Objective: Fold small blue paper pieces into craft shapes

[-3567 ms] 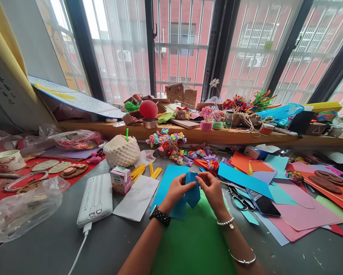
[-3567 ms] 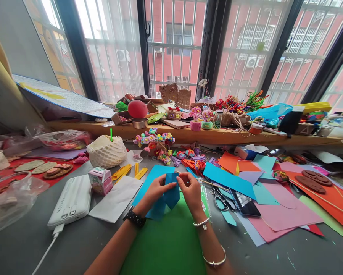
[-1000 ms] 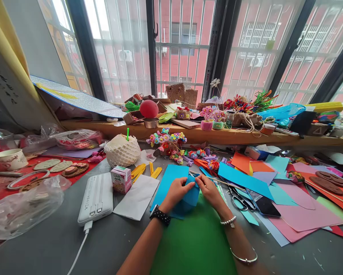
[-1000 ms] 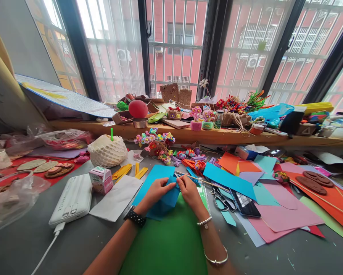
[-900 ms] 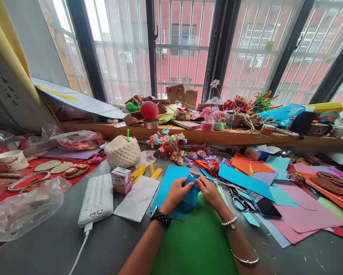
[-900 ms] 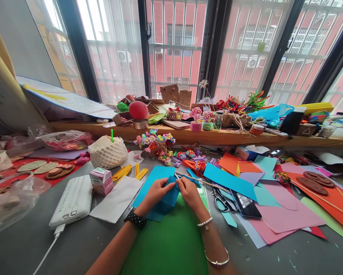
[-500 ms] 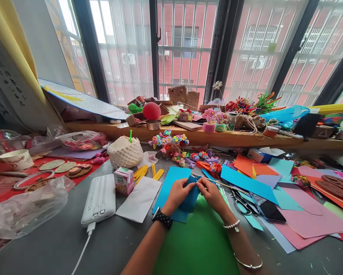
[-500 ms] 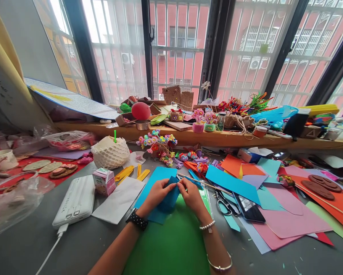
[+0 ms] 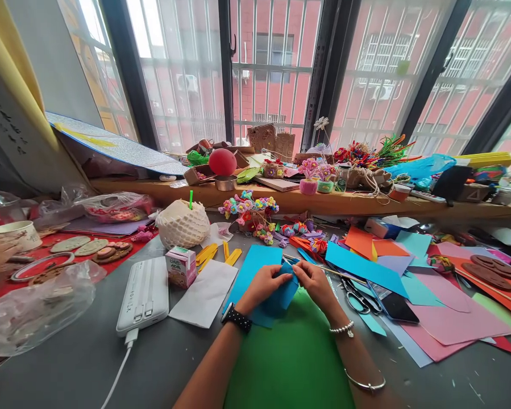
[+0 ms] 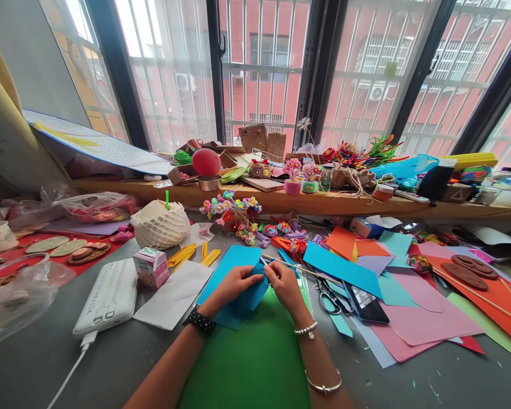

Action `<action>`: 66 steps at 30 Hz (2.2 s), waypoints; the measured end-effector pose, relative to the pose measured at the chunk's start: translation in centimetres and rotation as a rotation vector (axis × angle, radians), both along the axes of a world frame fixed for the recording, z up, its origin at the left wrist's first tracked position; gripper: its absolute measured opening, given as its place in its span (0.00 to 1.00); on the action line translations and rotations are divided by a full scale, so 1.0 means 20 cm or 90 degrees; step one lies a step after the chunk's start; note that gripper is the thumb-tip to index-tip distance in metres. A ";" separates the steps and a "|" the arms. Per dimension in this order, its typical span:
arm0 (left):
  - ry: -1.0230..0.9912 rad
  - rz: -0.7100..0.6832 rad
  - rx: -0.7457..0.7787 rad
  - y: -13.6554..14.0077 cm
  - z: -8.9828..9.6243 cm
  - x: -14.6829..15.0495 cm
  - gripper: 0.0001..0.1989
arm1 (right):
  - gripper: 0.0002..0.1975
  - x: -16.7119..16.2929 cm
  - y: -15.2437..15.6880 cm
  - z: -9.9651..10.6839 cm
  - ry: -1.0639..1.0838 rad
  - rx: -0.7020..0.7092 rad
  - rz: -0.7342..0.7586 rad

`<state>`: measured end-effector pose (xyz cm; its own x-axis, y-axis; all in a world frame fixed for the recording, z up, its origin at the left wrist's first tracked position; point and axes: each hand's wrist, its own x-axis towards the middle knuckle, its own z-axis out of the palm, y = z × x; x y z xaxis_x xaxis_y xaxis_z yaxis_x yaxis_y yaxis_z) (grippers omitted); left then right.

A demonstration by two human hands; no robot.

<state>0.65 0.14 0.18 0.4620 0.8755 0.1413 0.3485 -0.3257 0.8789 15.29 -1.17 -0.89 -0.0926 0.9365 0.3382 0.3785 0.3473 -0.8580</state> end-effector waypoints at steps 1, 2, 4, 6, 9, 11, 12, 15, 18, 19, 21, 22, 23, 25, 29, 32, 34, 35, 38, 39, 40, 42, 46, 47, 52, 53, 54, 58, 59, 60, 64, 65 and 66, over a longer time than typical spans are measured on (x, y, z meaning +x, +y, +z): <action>-0.008 0.001 -0.005 0.00 0.00 0.00 0.13 | 0.14 0.00 0.00 0.00 0.005 0.003 -0.003; -0.015 0.008 -0.011 0.00 0.00 0.00 0.13 | 0.14 0.00 0.00 0.00 0.015 0.007 -0.009; -0.054 0.051 -0.017 0.01 -0.01 0.00 0.13 | 0.13 0.00 0.00 0.00 0.062 0.012 -0.037; -0.134 0.138 -0.021 0.01 -0.02 0.00 0.13 | 0.13 0.00 0.00 0.00 0.145 0.007 -0.085; -0.265 0.272 -0.062 0.03 -0.02 0.00 0.23 | 0.12 0.01 0.00 0.00 0.308 -0.037 -0.132; -0.307 0.272 -0.127 0.03 -0.01 0.00 0.26 | 0.12 0.01 0.01 0.00 0.398 -0.088 -0.113; -0.312 0.236 -0.162 0.03 -0.01 0.00 0.25 | 0.12 0.00 0.01 0.00 0.427 -0.112 -0.095; -0.283 0.137 -0.213 0.01 0.00 0.01 0.18 | 0.12 -0.03 0.00 0.01 0.453 -0.146 -0.037; -0.249 0.147 -0.209 0.00 0.00 0.02 0.17 | 0.12 -0.06 -0.01 0.01 0.412 -0.120 -0.012; -0.245 0.156 -0.211 0.00 0.00 0.02 0.17 | 0.12 -0.06 -0.01 0.00 0.392 -0.105 -0.015; -0.236 0.155 -0.214 0.00 -0.01 0.02 0.17 | 0.12 -0.05 -0.01 0.00 0.346 -0.084 -0.028; -0.229 0.152 -0.212 0.00 -0.01 0.02 0.17 | 0.12 -0.04 -0.01 0.00 0.322 -0.082 -0.033; -0.221 0.152 -0.207 0.00 -0.01 0.02 0.17 | 0.13 -0.03 0.00 0.00 0.297 -0.083 -0.033; -0.207 0.160 -0.191 0.01 0.00 0.02 0.16 | 0.15 -0.02 0.00 0.00 0.250 -0.085 -0.030; -0.232 0.201 -0.134 0.00 0.00 0.02 0.15 | 0.15 -0.01 -0.01 0.01 0.201 -0.074 -0.035; -0.283 0.215 -0.096 0.00 0.00 0.02 0.14 | 0.15 -0.03 -0.01 0.00 0.189 -0.099 -0.004; -0.311 0.210 -0.098 -0.01 0.00 0.02 0.14 | 0.15 -0.04 0.00 -0.01 0.203 -0.114 0.021; -0.318 0.199 -0.107 -0.01 0.00 0.02 0.14 | 0.15 -0.04 0.00 -0.01 0.214 -0.116 0.027; -0.322 0.168 -0.132 0.00 -0.01 0.02 0.14 | 0.14 -0.05 0.00 -0.02 0.215 -0.112 0.047; -0.327 0.168 -0.134 0.00 -0.02 0.01 0.14 | 0.14 -0.06 0.00 -0.02 0.195 -0.112 0.061; -0.336 0.175 -0.136 0.01 -0.02 0.01 0.13 | 0.14 -0.05 -0.01 -0.02 0.170 -0.110 0.075; -0.361 0.195 -0.150 0.02 -0.02 0.00 0.13 | 0.15 -0.05 -0.01 -0.01 0.137 -0.083 0.076; -0.388 0.224 -0.169 0.03 -0.02 0.00 0.14 | 0.14 -0.02 -0.03 0.03 0.124 0.054 -0.025; -0.387 0.228 -0.166 0.03 -0.02 0.00 0.14 | 0.14 -0.01 -0.03 0.04 0.098 0.088 -0.033; -0.359 0.246 -0.132 0.02 -0.01 0.00 0.16 | 0.09 -0.01 -0.04 0.04 -0.058 0.147 0.022; -0.349 0.248 -0.119 0.02 -0.01 0.00 0.17 | 0.09 -0.01 -0.04 0.04 -0.069 0.147 0.023; -0.341 0.248 -0.104 0.01 -0.01 0.00 0.18 | 0.08 -0.01 -0.04 0.04 -0.075 0.147 0.022; -0.320 0.239 -0.060 0.00 0.00 0.00 0.19 | 0.07 -0.01 -0.03 0.03 -0.050 0.136 0.032; -0.314 0.239 -0.055 0.00 0.00 0.00 0.19 | 0.07 0.00 -0.02 0.03 -0.041 0.129 0.036; -0.307 0.240 -0.052 0.00 0.00 0.00 0.19 | 0.07 0.00 -0.02 0.03 -0.035 0.121 0.039; -0.290 0.239 -0.061 -0.02 0.02 0.01 0.18 | 0.09 0.00 -0.02 0.03 -0.021 0.089 0.024; -0.290 0.235 -0.064 -0.02 0.02 0.02 0.18 | 0.10 0.00 -0.02 0.02 -0.012 0.083 0.013; -0.291 0.230 -0.066 -0.02 0.03 0.02 0.17 | 0.11 -0.01 -0.02 0.02 0.000 0.078 0.002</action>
